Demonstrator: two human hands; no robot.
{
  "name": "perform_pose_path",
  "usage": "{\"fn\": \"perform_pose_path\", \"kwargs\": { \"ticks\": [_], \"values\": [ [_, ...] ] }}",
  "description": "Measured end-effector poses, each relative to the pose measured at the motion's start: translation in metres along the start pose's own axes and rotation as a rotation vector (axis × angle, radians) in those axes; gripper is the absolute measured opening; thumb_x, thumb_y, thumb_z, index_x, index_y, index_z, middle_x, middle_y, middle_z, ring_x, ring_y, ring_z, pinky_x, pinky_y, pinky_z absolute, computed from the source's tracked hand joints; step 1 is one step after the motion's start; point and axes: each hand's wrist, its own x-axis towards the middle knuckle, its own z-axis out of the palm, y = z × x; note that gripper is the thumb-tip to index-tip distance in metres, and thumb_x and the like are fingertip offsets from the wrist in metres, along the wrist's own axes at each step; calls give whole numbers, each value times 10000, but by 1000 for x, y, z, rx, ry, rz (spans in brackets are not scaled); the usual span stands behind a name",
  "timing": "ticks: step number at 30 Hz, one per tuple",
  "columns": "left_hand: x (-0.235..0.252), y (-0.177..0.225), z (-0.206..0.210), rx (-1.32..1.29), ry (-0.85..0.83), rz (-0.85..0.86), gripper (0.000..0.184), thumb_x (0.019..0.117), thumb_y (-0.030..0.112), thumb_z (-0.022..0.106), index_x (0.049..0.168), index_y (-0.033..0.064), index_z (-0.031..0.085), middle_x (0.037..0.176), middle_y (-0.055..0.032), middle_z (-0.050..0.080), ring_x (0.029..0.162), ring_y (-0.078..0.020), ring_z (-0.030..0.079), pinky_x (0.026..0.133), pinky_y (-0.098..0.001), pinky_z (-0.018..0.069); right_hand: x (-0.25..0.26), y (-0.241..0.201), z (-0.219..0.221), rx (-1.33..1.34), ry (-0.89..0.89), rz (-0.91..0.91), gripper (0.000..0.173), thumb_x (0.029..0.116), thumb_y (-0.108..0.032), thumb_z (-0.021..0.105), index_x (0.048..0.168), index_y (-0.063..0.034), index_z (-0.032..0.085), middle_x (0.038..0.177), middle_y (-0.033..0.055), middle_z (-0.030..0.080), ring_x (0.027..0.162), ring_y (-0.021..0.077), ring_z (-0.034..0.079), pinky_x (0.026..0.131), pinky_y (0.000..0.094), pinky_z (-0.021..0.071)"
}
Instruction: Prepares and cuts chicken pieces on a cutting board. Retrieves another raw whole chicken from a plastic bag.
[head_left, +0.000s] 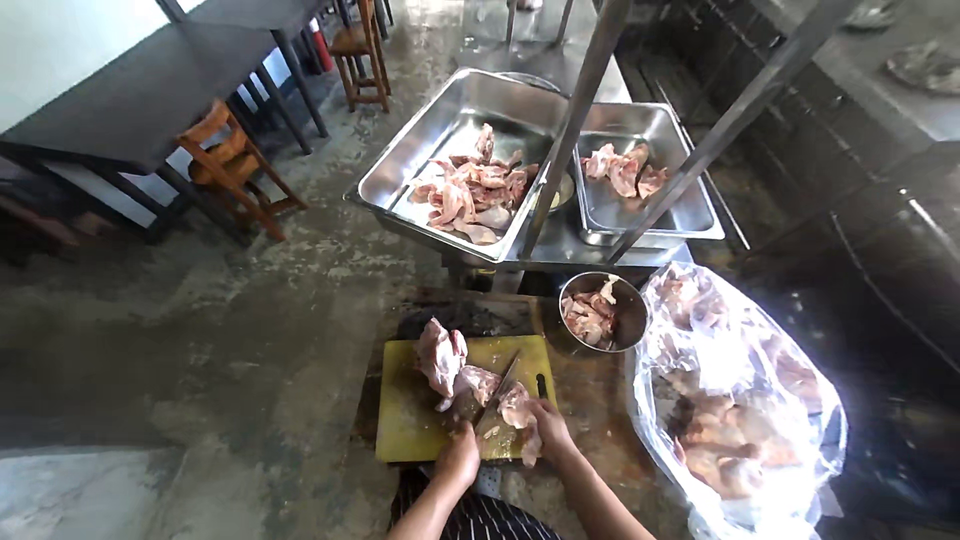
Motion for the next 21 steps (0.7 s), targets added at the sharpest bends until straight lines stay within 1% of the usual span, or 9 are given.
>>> {"fn": "perform_pose_path", "kwargs": {
  "ticks": [3, 6, 10, 12, 14, 15, 16, 18, 21],
  "values": [
    [-9, -18, 0, 7, -21, -5, 554, 1095, 404, 413, 1539, 72, 403, 1262, -199, 689, 1156, -379, 692, 966, -584, 564, -1, -6, 3, 69, 104, -71, 314, 1054, -241, 586, 1263, -8, 611, 929, 170, 691, 701, 242, 665, 632, 432, 589],
    [-27, -43, 6, 37, -50, -32, 550, 1091, 421, 402, 1524, 83, 423, 1211, -202, 707, 1119, -388, 706, 936, -604, 568, -1, -34, -10, 115, 229, -137, 366, 1074, -291, 546, 1336, -35, 554, 935, 164, 670, 693, 244, 655, 641, 445, 589],
    [-40, -58, -3, 108, -66, -59, 514, 1095, 439, 387, 1477, 105, 464, 1182, -189, 718, 1097, -380, 715, 919, -595, 574, 12, -57, -35, 84, 9, -153, 379, 1043, -348, 605, 1336, -108, 582, 900, 134, 691, 649, 211, 646, 589, 396, 576],
    [-37, -59, -6, 137, -42, -53, 513, 1101, 442, 369, 1481, 108, 458, 1158, -190, 725, 1086, -385, 718, 911, -593, 577, 5, -59, -25, 133, -87, -127, 384, 1053, -335, 590, 1375, -127, 563, 927, 137, 696, 696, 217, 661, 618, 400, 581],
    [-33, -57, -7, 146, -19, -53, 507, 1101, 429, 372, 1485, 110, 460, 1155, -184, 726, 1082, -376, 721, 909, -586, 582, -2, -47, -12, 142, -179, -96, 418, 1062, -267, 560, 1460, -152, 506, 1003, 151, 697, 774, 238, 679, 680, 418, 591],
    [-32, -56, -7, 149, -14, -57, 514, 1101, 420, 379, 1506, 111, 442, 1166, -187, 724, 1088, -376, 720, 914, -584, 582, -5, -37, -6, 76, -197, -87, 481, 1042, -198, 582, 1503, -157, 453, 1069, 164, 692, 827, 256, 691, 714, 435, 601],
    [-33, -55, -8, 144, -14, -61, 527, 1101, 417, 385, 1528, 109, 421, 1174, -193, 721, 1094, -380, 717, 920, -584, 580, -7, -24, -1, -33, -186, -90, 605, 982, -124, 645, 1537, -150, 407, 1147, 176, 681, 876, 273, 704, 741, 453, 612],
    [-36, -52, -10, 147, 2, -72, 536, 1102, 423, 389, 1541, 115, 407, 1160, -193, 724, 1086, -377, 719, 922, -579, 579, -12, -5, 7, -243, -126, -114, 759, 891, -112, 745, 1556, -148, 381, 1218, 185, 671, 935, 284, 717, 798, 482, 621],
    [-38, -49, -6, 151, 13, -91, 522, 1105, 426, 386, 1532, 127, 420, 1146, -187, 729, 1076, -376, 721, 914, -571, 582, -23, -1, 10, -458, -114, -140, 764, 921, -159, 714, 1579, -160, 325, 1181, 180, 678, 889, 282, 725, 798, 495, 621]
  ]
}}
